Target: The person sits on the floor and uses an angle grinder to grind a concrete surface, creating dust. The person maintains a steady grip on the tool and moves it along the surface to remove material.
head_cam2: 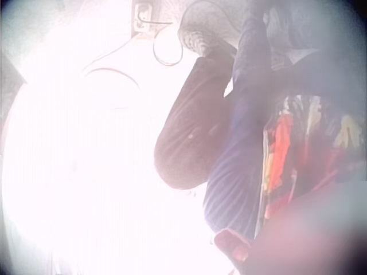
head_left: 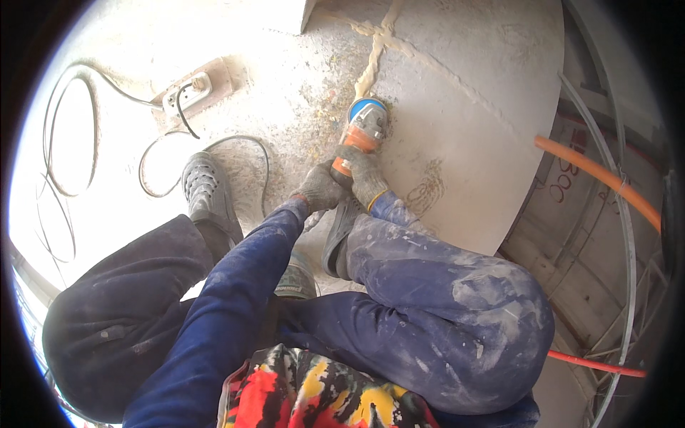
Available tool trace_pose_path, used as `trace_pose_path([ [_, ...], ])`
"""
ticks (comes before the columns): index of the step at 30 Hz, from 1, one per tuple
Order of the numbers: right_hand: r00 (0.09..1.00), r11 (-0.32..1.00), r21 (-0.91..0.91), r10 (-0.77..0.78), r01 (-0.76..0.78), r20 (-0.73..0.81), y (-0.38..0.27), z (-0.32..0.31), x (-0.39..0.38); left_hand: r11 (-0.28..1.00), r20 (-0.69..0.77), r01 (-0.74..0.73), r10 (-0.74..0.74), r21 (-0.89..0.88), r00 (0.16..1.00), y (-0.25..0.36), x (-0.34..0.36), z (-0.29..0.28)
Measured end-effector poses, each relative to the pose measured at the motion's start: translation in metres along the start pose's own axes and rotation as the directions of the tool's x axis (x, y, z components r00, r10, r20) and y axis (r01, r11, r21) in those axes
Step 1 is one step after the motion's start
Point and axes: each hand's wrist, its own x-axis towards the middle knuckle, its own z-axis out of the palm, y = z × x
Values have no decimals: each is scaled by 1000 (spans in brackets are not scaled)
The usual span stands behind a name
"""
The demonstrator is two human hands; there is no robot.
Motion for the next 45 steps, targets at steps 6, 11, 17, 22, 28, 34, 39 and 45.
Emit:
trace_pose_path([
  [6,998,998,-36,41,-42,-45,-3,5,0,998,33,42,-40,-45,999,-3,3,-1],
  [11,998,1000,10,-16,16,-54,-2,3,-4,999,2,-3,3,-44,1000,-3,4,0],
  [17,999,998,63,23,-22,-27,-2,3,1,999,30,30,-29,-27,999,-6,6,-1],
  [22,999,1000,-26,10,-12,-47,-6,4,-3,997,15,39,-38,-59,999,-3,6,-1],
  [28,998,999,-27,36,-37,-43,-6,2,0,998,33,-11,13,-63,999,1,4,2],
  [34,999,1000,9,23,-23,-45,-4,1,3,998,28,26,-24,-65,999,-1,7,1],
  [39,999,996,-73,50,-49,19,-11,4,3,996,46,70,-68,-60,997,-10,11,0],
  [45,1000,1000,5,-19,19,-12,-15,-2,-17,992,3,125,-125,-25,992,-7,5,10],
])
